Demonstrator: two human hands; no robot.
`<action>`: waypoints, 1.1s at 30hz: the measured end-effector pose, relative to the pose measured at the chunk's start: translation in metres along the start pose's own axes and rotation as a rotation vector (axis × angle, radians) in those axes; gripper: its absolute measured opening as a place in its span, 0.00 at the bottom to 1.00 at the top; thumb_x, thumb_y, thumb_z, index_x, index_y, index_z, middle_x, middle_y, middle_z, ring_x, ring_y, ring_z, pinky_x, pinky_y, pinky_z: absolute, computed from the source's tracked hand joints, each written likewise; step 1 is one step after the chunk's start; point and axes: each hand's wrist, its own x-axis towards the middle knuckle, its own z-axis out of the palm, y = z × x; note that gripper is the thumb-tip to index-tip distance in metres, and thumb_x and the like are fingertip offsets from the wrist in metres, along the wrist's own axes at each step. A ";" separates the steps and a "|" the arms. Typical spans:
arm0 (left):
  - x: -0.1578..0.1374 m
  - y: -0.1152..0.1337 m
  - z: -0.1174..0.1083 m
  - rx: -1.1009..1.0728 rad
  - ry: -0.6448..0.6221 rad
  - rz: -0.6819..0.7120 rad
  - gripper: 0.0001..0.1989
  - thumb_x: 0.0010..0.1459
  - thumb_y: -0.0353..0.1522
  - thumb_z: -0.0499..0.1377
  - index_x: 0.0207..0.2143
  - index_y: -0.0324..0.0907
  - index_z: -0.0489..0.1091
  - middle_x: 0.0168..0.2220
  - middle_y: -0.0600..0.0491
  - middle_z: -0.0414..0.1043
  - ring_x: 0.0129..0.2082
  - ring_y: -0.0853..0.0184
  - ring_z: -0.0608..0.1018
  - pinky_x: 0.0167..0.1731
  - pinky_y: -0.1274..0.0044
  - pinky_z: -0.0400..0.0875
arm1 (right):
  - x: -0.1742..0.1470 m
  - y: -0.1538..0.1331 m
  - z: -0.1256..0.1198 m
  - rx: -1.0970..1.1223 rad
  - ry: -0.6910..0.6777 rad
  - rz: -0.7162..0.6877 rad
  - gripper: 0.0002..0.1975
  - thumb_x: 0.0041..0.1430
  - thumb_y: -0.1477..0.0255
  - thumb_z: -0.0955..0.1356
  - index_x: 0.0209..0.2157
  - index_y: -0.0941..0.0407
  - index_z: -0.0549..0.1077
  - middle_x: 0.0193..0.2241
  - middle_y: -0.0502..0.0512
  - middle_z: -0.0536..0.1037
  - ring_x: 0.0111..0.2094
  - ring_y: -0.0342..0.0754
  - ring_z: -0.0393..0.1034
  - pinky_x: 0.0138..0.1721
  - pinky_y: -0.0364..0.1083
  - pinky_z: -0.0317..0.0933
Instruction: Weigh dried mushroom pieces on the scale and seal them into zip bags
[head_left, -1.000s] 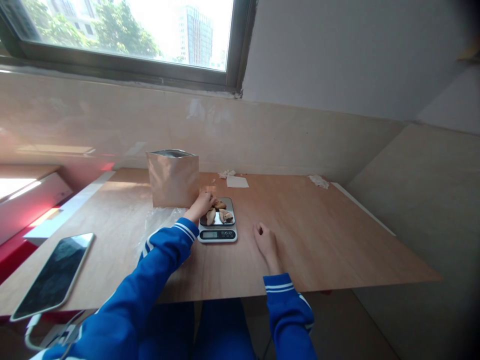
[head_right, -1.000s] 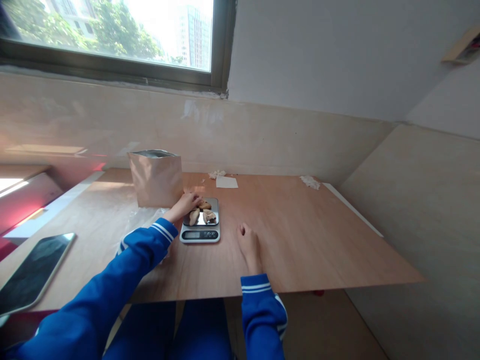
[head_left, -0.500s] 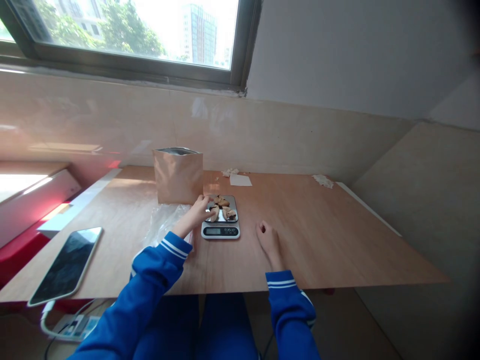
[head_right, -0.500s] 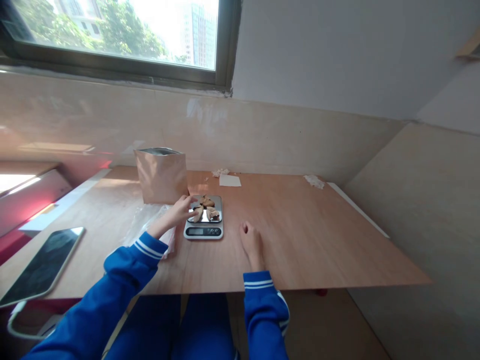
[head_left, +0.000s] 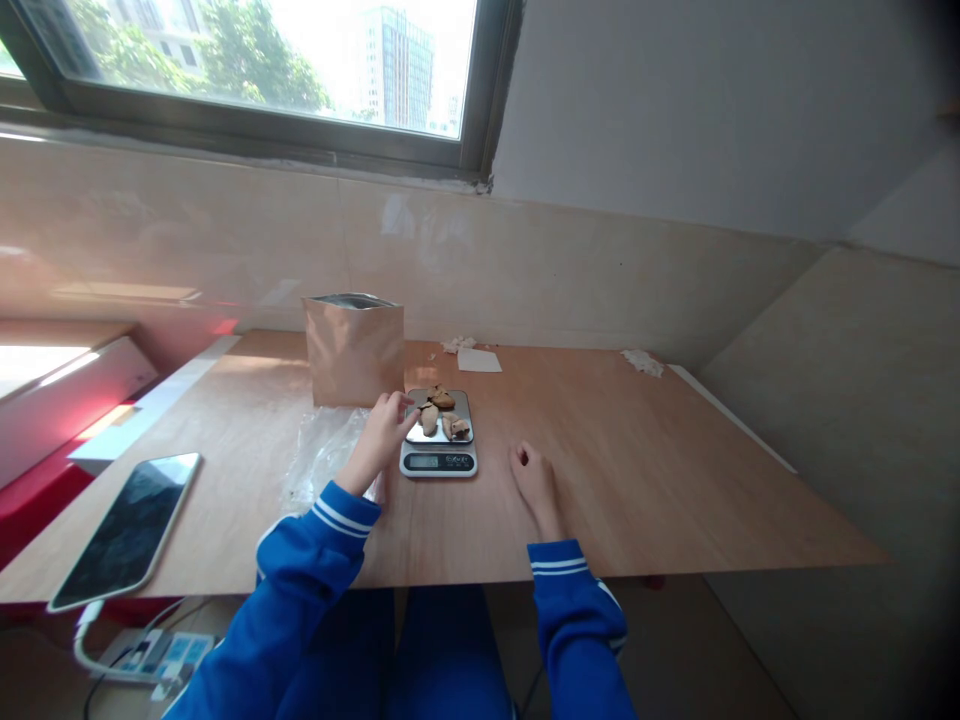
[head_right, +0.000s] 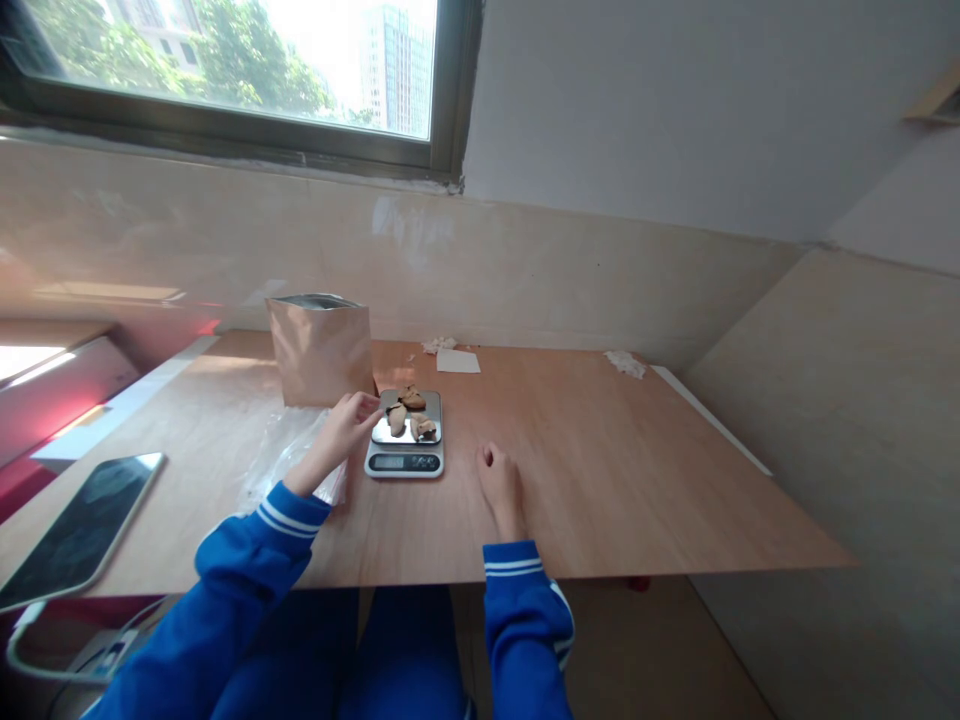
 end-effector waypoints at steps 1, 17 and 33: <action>-0.006 -0.002 -0.007 0.007 0.036 -0.013 0.11 0.58 0.38 0.54 0.38 0.40 0.69 0.37 0.48 0.69 0.35 0.64 0.74 0.40 0.71 0.70 | 0.000 0.000 0.000 0.002 0.000 -0.002 0.18 0.60 0.61 0.57 0.20 0.53 0.53 0.15 0.45 0.60 0.20 0.42 0.53 0.24 0.43 0.44; -0.076 -0.069 -0.004 0.168 0.205 -0.151 0.19 0.52 0.50 0.55 0.32 0.44 0.59 0.31 0.52 0.62 0.34 0.59 0.72 0.37 0.65 0.70 | -0.001 -0.004 -0.002 -0.015 -0.006 0.014 0.18 0.60 0.61 0.58 0.19 0.53 0.54 0.15 0.46 0.61 0.20 0.42 0.53 0.24 0.43 0.44; -0.087 -0.016 -0.019 0.103 0.189 -0.096 0.15 0.63 0.38 0.49 0.25 0.43 0.59 0.23 0.57 0.60 0.25 0.69 0.67 0.28 0.77 0.60 | -0.019 -0.061 -0.001 0.285 0.145 -0.009 0.21 0.62 0.56 0.59 0.20 0.53 0.52 0.16 0.44 0.57 0.21 0.41 0.51 0.24 0.42 0.47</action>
